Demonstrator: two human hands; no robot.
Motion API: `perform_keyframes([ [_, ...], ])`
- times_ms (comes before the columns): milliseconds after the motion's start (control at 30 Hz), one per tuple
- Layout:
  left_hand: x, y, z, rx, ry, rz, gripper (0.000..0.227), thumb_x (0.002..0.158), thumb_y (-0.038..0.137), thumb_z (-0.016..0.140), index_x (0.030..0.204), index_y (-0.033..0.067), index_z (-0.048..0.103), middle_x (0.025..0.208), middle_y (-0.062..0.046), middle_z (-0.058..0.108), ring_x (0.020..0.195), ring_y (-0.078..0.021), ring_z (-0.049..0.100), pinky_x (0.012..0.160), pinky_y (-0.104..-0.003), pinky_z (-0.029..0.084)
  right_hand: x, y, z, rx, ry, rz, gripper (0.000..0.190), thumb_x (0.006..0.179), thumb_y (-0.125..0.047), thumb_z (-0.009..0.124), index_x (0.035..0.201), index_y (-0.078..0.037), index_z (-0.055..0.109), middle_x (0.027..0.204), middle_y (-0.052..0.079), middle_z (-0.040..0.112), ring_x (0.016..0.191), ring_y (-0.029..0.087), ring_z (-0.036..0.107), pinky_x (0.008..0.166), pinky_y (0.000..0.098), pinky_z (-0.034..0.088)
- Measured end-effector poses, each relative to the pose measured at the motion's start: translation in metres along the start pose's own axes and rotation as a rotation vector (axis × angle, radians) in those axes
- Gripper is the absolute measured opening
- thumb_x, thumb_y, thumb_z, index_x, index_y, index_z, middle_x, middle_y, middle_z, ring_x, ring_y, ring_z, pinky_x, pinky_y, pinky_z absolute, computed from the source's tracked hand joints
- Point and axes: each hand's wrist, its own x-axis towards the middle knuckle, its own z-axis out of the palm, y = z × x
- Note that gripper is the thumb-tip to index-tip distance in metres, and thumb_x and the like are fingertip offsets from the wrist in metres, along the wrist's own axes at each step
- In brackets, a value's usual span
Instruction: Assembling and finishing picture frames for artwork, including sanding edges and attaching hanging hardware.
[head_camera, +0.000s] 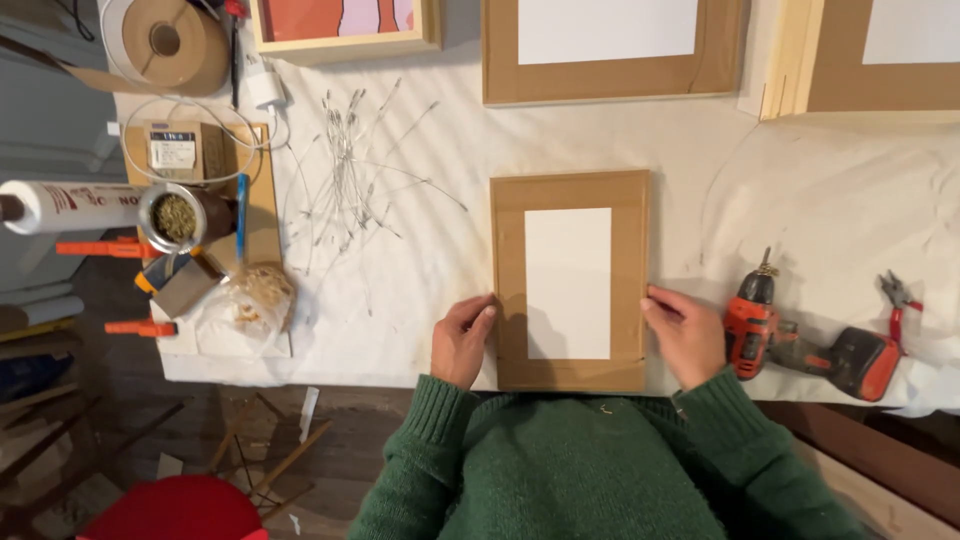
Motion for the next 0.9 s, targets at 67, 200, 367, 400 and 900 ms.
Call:
perform_keyframes([
  [67, 0.006, -0.004, -0.004, -0.095, -0.025, -0.009, 0.033, 0.098, 0.020, 0.067, 0.123, 0.0008, 0.073, 0.115, -0.010, 0.075, 0.092, -0.0159, 0.069, 0.081, -0.031, 0.056, 0.001, 0.007, 0.003, 0.084, -0.003, 0.163, 0.041, 0.094, -0.022, 0.073, 0.129, -0.002, 0.071, 0.105, 0.012, 0.079, 0.089, 0.015, 0.073, 0.079, 0.0271, 0.056],
  [200, 0.019, -0.013, -0.007, -0.387, -0.149, -0.219, 0.033, 0.097, 0.017, 0.064, 0.126, 0.0011, 0.070, 0.094, -0.010, 0.074, 0.076, -0.0123, 0.066, 0.067, -0.028, 0.055, 0.001, 0.024, 0.010, 0.379, -0.005, 0.199, 0.044, 0.094, -0.016, 0.072, 0.131, 0.007, 0.066, 0.110, 0.013, 0.076, 0.095, 0.014, 0.070, 0.084, 0.0259, 0.055],
  [367, 0.028, 0.009, -0.033, -0.298, -0.171, -0.126, 0.032, 0.096, 0.015, 0.066, 0.123, -0.0010, 0.073, 0.097, -0.007, 0.072, 0.075, -0.0103, 0.063, 0.067, -0.026, 0.054, -0.007, -0.006, 0.016, 0.404, 0.032, 0.169, 0.045, 0.093, -0.011, 0.073, 0.131, 0.009, 0.065, 0.114, 0.013, 0.074, 0.098, 0.015, 0.069, 0.086, 0.0272, 0.055],
  [400, 0.027, 0.018, -0.042, -0.322, -0.172, -0.105, 0.033, 0.096, 0.013, 0.065, 0.125, -0.0012, 0.073, 0.099, -0.006, 0.068, 0.077, -0.0106, 0.062, 0.069, -0.026, 0.054, -0.011, -0.017, 0.017, 0.418, 0.046, 0.206, 0.046, 0.091, -0.011, 0.073, 0.133, 0.008, 0.063, 0.115, 0.013, 0.074, 0.099, 0.016, 0.070, 0.087, 0.0277, 0.056],
  [900, 0.271, 0.119, -0.215, -0.130, 0.307, 0.399, 0.038, 0.103, 0.025, 0.062, 0.126, -0.0046, 0.068, 0.112, -0.013, 0.063, 0.102, -0.0206, 0.064, 0.090, -0.033, 0.052, 0.179, -0.321, 0.101, 0.459, 0.013, -0.300, 0.032, 0.098, -0.008, 0.070, 0.128, 0.005, 0.068, 0.110, 0.006, 0.074, 0.092, 0.010, 0.068, 0.082, 0.0260, 0.058],
])
